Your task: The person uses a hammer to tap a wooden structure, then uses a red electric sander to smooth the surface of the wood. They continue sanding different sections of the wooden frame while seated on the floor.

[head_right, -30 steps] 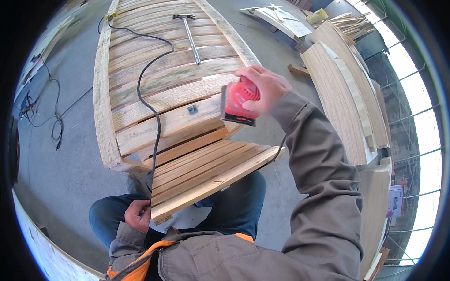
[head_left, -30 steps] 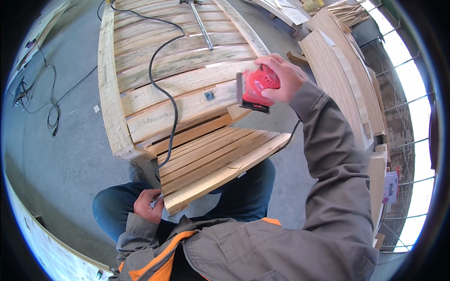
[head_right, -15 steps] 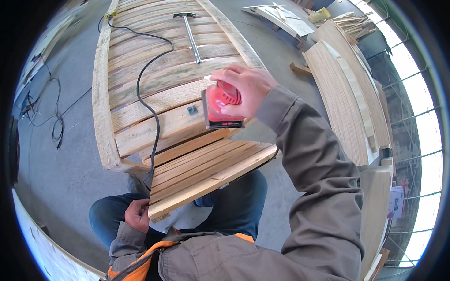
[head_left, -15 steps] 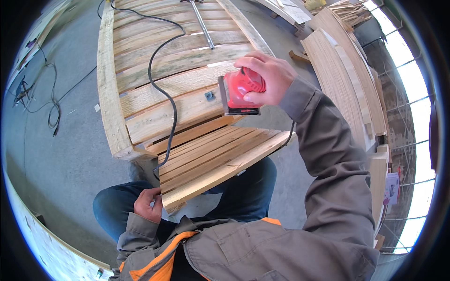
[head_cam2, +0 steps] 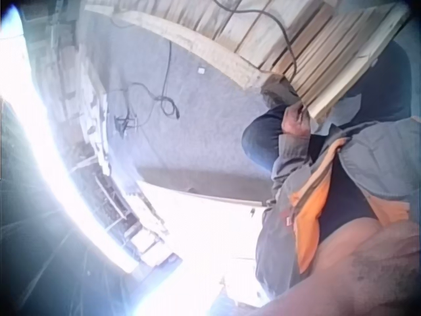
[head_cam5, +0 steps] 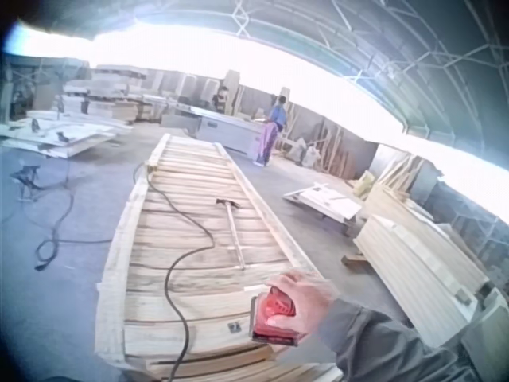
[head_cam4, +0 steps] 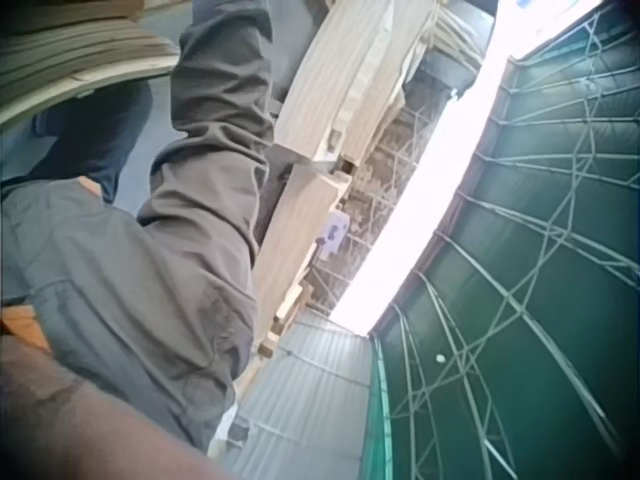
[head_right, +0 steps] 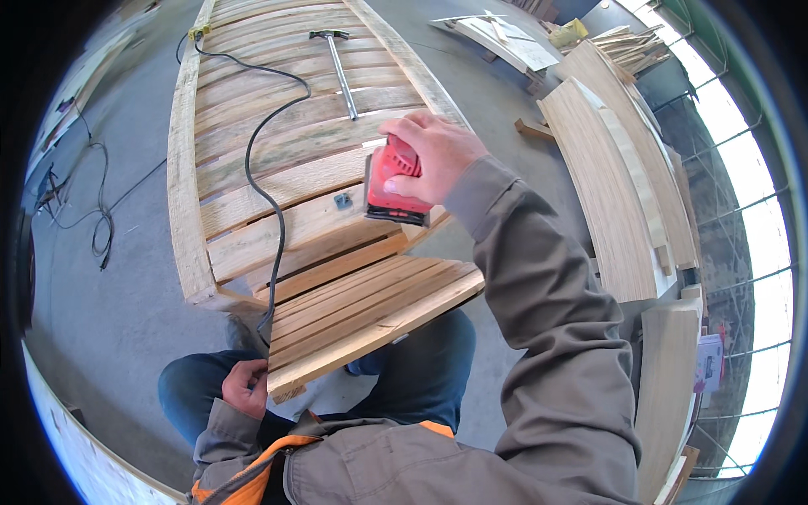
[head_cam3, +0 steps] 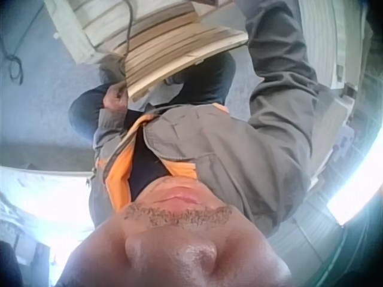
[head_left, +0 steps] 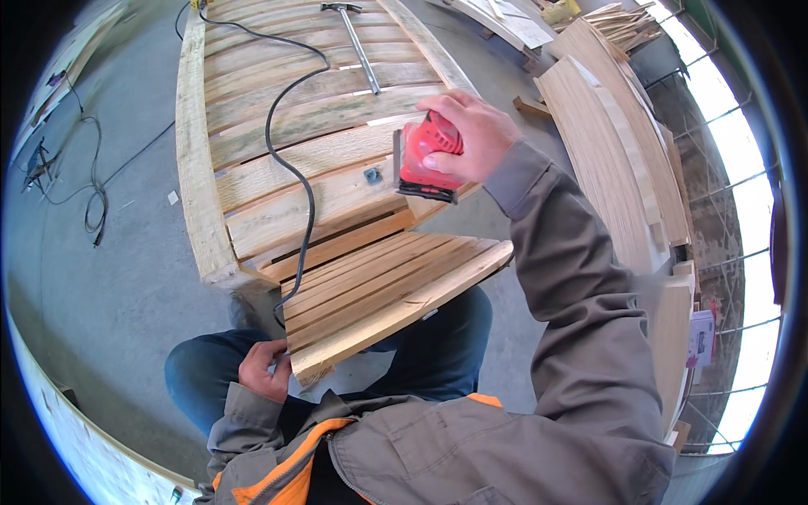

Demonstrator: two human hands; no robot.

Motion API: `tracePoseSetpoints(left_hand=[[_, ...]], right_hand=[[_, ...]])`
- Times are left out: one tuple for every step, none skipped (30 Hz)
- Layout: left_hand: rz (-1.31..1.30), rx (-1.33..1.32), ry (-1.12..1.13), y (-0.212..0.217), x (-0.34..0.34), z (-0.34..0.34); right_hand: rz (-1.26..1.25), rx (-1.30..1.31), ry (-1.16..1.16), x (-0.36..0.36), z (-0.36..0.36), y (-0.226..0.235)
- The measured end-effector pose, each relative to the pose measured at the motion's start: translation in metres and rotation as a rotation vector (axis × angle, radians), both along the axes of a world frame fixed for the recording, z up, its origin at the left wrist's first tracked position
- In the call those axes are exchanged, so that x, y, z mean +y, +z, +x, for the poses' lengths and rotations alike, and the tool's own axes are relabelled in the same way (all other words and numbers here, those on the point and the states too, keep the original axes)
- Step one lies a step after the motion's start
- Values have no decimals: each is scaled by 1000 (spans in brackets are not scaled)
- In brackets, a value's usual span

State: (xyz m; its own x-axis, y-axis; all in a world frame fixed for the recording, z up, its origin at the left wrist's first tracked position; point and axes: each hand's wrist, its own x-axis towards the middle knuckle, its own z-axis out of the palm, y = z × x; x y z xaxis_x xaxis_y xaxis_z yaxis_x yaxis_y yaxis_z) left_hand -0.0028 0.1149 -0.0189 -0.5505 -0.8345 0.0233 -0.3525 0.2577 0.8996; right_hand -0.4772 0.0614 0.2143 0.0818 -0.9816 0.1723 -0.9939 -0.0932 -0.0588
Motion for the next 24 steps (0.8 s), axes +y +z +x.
tracePoseSetpoints(left_hand=[[-6, -3, 4, 0, 0, 1], [-10, -2, 6, 0, 0, 0], [-9, -6, 9, 1, 0, 0], [-8, -11, 11, 3, 0, 0], [-6, -10, 11, 3, 0, 0], [-8, -4, 15, 2, 0, 0], [-9, 2, 19, 1, 0, 1], [-8, 9, 22, 1, 1, 1], [-7, 9, 15, 1, 1, 0], [-5, 9, 8, 1, 1, 0], [-4, 6, 1, 2, 0, -1], [-3, 8, -3, 1, 0, -2], [-1, 10, -7, -1, 0, -3], [-3, 10, -9, -1, 0, -2], [4, 9, -4, -1, 1, -1], [11, 10, 0, -2, 2, 0], [16, 4, 6, -2, 2, 1], [13, 5, 9, -3, 2, 2], [11, 5, 12, -4, 2, 1], [9, 8, 12, -5, 2, 1], [12, 9, 11, -6, 2, 2], [16, 10, 11, -7, 2, 2], [19, 13, 13, -7, 2, 3], [11, 11, 15, -8, 2, 3]], right_hand=[[-11, 9, -13, -2, 6, -2], [-20, 22, -29, -1, 11, -1], [-30, 34, -44, -1, 14, -1], [-20, 32, -64, -1, 14, -2], [-11, 35, -86, -1, 12, -3], [-1, 37, -108, 0, 9, -4], [-1, 29, -108, 0, 4, -5], [1, 23, -109, 2, -5, -6], [4, 17, -109, 5, -13, -5], [8, 21, -127, 8, -19, -3], [12, 23, -146, 12, -25, 0], [16, 26, -165, 14, -28, 0], [6, 49, -205, 15, -28, -2], [-8, 68, -242, 14, -26, -4], [-22, 89, -281, 14, -23, -5], [-24, 97, -279, 13, -20, -4], [-27, 99, -275, 12, -16, -5], [-29, 101, -272, 11, -11, -5], [-52, 82, -219, 8, -7, -6], [-73, 64, -168, 5, -3, -7], [-95, 47, -117, 4, 0, -8], [-98, 32, -103, 4, 5, -9], [-101, 20, -87, 6, 11, -9], [-105, 7, -70, 6, 14, -9]])
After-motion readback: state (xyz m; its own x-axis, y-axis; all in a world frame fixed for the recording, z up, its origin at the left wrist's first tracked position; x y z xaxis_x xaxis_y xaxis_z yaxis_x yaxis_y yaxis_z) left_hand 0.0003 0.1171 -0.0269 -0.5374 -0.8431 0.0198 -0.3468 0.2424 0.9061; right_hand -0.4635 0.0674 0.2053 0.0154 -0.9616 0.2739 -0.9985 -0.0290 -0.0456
